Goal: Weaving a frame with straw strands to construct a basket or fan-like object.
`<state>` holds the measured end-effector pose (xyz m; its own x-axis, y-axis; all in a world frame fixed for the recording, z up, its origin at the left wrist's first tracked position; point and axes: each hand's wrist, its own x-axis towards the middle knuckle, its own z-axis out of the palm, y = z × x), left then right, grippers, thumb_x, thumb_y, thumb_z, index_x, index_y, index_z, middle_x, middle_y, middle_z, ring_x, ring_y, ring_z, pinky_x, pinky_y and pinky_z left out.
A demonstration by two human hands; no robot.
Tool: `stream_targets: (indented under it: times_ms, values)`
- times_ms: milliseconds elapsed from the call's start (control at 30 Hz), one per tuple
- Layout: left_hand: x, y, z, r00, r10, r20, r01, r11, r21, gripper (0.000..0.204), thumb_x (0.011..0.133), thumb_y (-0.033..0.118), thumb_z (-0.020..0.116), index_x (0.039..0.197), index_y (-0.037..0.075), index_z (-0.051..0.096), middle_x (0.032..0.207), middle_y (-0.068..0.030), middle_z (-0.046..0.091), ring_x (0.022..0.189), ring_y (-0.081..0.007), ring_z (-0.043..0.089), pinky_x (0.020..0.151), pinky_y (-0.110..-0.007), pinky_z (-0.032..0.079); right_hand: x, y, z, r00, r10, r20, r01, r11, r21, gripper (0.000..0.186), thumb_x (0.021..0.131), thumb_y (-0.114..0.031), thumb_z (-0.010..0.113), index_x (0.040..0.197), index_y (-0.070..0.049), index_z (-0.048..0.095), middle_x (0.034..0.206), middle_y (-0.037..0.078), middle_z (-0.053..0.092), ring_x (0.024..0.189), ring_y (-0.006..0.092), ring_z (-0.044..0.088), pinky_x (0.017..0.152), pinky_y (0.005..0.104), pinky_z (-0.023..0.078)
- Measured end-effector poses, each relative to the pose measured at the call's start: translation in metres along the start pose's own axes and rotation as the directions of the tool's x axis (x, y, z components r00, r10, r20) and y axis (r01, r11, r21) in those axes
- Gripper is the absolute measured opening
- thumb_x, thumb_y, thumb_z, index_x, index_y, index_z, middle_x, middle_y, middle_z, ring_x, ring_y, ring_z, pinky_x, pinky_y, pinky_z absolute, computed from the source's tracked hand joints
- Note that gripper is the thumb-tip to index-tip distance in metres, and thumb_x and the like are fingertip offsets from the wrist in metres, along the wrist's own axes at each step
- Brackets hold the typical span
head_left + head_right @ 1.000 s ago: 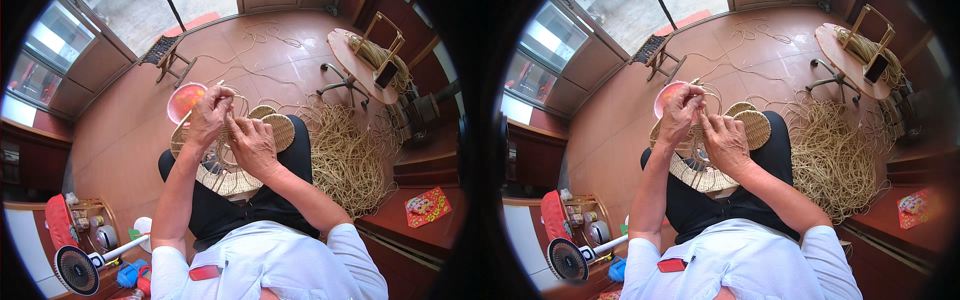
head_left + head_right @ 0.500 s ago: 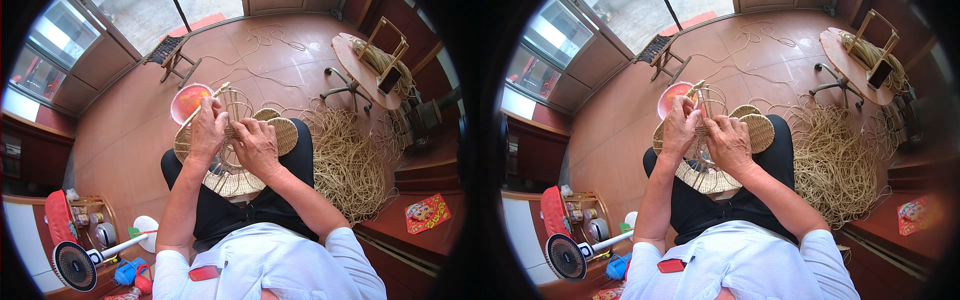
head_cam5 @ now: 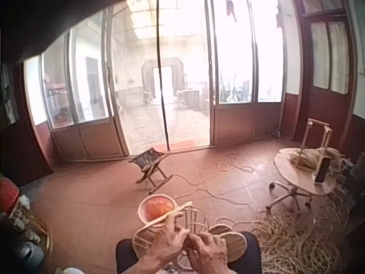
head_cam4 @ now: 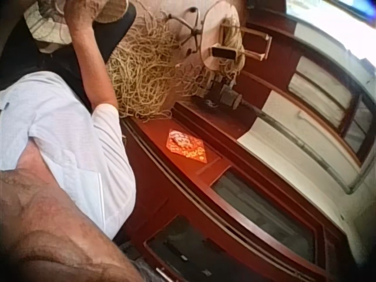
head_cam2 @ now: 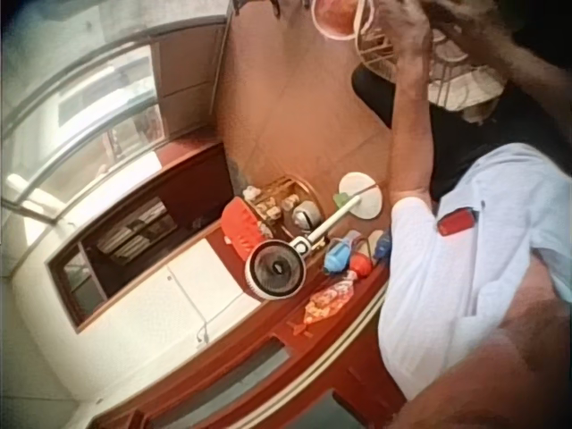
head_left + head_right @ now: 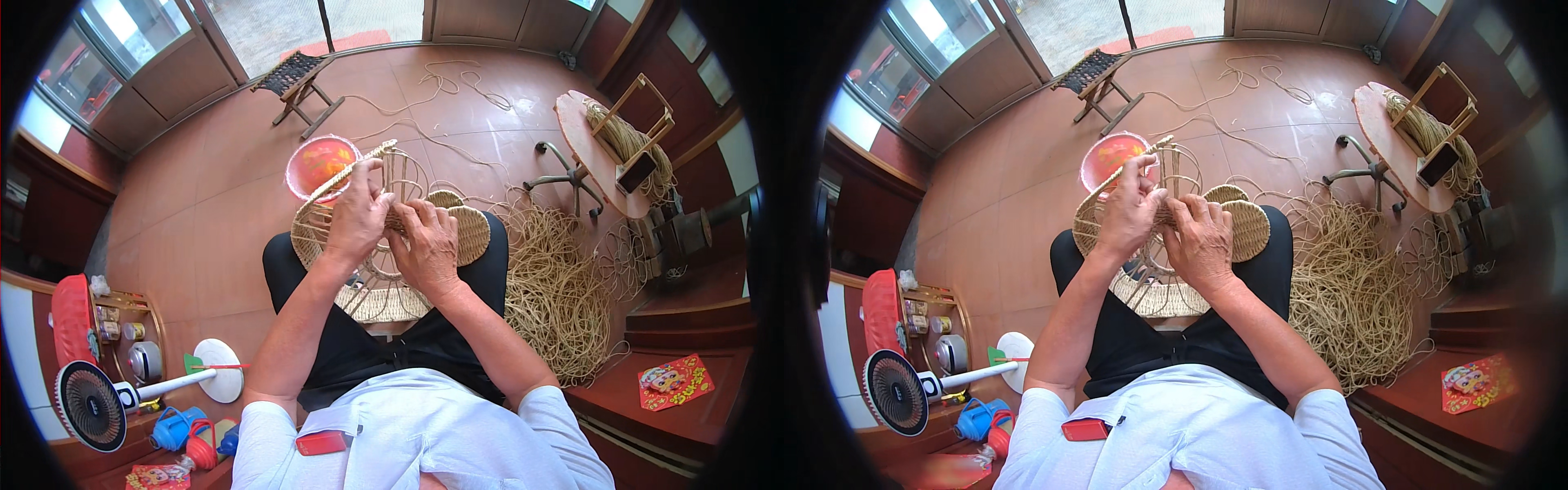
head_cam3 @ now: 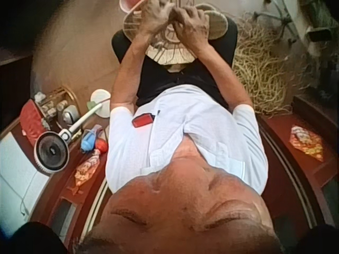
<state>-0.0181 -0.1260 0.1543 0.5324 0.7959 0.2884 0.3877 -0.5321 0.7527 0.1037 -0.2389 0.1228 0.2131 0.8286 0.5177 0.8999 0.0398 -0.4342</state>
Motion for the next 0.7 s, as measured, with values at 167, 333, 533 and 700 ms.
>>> stream_targets:
  times_ms: [167, 333, 533, 700]
  values:
    - [-0.025, -0.015, -0.062, 0.904, -0.341, 0.258, 0.395, 0.439, -0.807, 0.043, 0.106, 0.023, 0.07, 0.142, 0.006, 0.053, 0.08, 0.0087, 0.05, 0.056, 0.003, 0.038, 0.044, -0.015, 0.026, 0.008, -0.005, 0.001, 0.993, -0.057, -0.102, 0.061, 0.997, 0.039, 0.046, 0.089, -0.02, 0.079, 0.133, -0.014, 0.069, 0.123, 0.007, 0.064, 0.11, 0.0296, 0.06, 0.092, 0.0453, 0.044]
    - [-0.078, -0.133, -0.211, 0.727, -0.685, -0.043, 0.377, 0.451, -0.809, 0.052, 0.109, 0.035, 0.068, 0.152, 0.009, 0.061, 0.068, 0.0107, 0.034, 0.055, -0.0031, 0.025, 0.055, -0.024, 0.023, 0.022, 0.002, 0.016, 0.989, -0.076, -0.125, 0.078, 0.997, 0.017, 0.021, 0.091, -0.024, 0.08, 0.11, -0.016, 0.076, 0.103, 0.002, 0.062, 0.097, 0.0254, 0.059, 0.085, 0.0442, 0.044]
    - [-0.327, -0.232, -0.616, 0.134, -0.729, -0.672, 0.484, 0.64, -0.597, 0.052, 0.097, 0.041, 0.066, 0.133, 0.005, 0.071, 0.099, -0.0134, 0.078, 0.079, -0.0336, 0.075, 0.062, -0.046, 0.063, 0.033, -0.026, 0.032, 0.976, -0.037, -0.213, 0.065, 0.99, 0.127, 0.015, 0.093, -0.029, 0.078, 0.085, -0.017, 0.076, 0.093, 0.002, 0.06, 0.094, 0.024, 0.06, 0.083, 0.0428, 0.044]
    - [-0.194, -0.246, -0.417, 0.515, -0.592, -0.62, 0.856, 0.318, 0.408, 0.039, 0.091, 0.027, 0.07, 0.102, -0.011, 0.075, 0.096, -0.0203, 0.079, 0.094, -0.0341, 0.076, 0.087, -0.045, 0.06, 0.013, 0.018, 0.029, 0.991, 0.012, -0.136, -0.026, 0.994, -0.106, 0.016, 0.092, -0.03, 0.078, 0.085, -0.016, 0.076, 0.092, 0.002, 0.059, 0.094, 0.023, 0.06, 0.085, 0.0425, 0.045]
